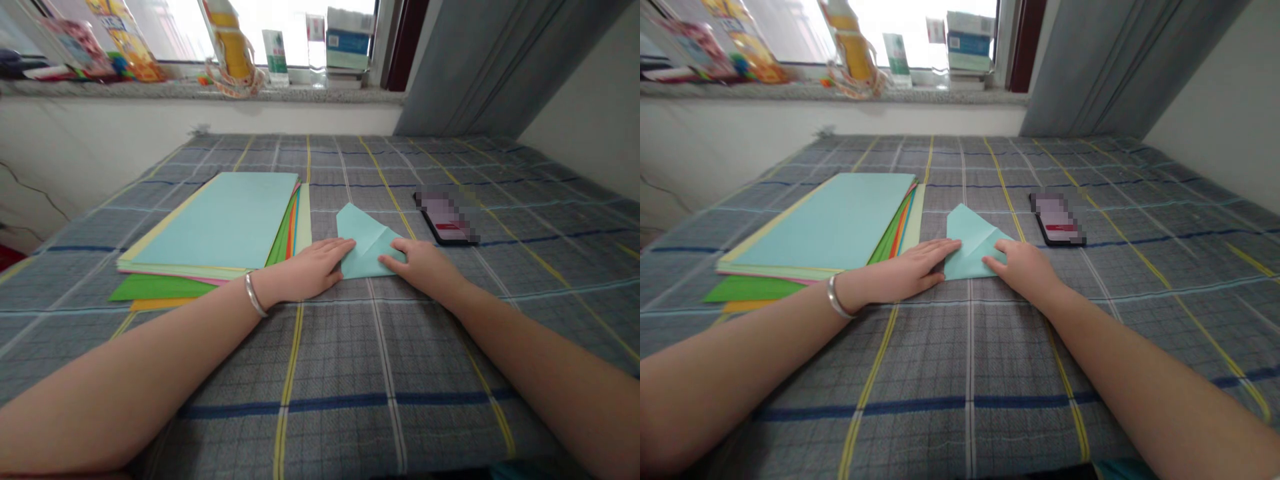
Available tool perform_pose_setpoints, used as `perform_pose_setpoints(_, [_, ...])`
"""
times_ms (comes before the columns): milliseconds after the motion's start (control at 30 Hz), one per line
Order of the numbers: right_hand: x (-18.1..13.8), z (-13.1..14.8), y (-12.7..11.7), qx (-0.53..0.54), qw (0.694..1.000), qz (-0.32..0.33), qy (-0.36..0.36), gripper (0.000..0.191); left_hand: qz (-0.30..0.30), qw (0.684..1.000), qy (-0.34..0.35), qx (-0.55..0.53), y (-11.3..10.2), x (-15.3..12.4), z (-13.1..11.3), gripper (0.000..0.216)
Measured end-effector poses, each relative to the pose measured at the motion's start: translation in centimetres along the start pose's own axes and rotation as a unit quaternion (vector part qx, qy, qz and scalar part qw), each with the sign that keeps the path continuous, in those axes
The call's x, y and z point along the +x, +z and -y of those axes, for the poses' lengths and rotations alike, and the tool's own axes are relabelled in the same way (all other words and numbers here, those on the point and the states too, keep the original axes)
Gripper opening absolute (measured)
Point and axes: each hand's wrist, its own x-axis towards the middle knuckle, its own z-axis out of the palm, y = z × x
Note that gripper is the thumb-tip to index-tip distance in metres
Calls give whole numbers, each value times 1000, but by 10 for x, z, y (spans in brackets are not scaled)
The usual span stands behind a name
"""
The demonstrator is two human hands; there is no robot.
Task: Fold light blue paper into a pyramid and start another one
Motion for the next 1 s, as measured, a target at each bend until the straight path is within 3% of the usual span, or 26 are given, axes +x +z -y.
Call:
perform_pose_setpoints(367, [-1,-1,1,9,1000,-3,4,31,-67,996,-26,-53,4,3,-2,49])
perform_pose_setpoints(667, [1,0,1,1,1000,-10,7,30,-55,998,-3,37,12,1,-3,52])
perform_pose_setpoints(1000, [0,4,0,-17,1000,-1,16,29,-47,998,-11,33,11,2,-6,54])
